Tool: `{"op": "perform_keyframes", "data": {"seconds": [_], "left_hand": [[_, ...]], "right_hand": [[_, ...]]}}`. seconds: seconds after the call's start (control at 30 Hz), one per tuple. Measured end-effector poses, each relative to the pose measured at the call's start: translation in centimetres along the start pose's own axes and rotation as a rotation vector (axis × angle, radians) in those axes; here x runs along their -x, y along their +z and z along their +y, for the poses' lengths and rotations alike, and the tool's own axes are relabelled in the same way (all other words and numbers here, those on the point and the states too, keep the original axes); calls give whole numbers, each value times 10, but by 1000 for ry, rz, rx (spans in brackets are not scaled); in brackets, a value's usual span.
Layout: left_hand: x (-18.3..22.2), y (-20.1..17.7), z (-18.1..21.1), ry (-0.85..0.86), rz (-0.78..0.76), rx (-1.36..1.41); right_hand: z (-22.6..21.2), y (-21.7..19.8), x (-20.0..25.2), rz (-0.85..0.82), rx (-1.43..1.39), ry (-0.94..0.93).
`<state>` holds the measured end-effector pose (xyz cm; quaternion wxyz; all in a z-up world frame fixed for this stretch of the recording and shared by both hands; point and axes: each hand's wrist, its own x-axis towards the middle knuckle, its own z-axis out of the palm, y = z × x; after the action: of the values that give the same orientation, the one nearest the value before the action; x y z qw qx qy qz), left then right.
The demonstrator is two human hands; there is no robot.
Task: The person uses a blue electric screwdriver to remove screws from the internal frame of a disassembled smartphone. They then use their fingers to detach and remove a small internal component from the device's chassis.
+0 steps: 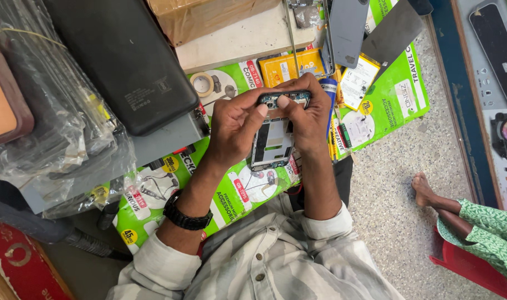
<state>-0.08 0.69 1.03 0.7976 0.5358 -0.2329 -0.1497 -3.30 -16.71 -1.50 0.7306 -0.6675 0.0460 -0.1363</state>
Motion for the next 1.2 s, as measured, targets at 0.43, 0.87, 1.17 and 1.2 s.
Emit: {"op": "perform_keyframes", "data": {"seconds": [0.43,0.87,1.17,1.2], "left_hand": [[-4,-4,-21,-6,93,205],[-3,-5,-21,-27,143,208],[-6,-1,-29,-84,225,277],[-6,-1,-28,-95,227,294]], "right_hand": [[-10,-6,4,-104,-405,158],[1,-2,8,-12,-154,72],[-7,-4,4,-86,-425,219],[-6,-4,5,-79,-404,221]]}}
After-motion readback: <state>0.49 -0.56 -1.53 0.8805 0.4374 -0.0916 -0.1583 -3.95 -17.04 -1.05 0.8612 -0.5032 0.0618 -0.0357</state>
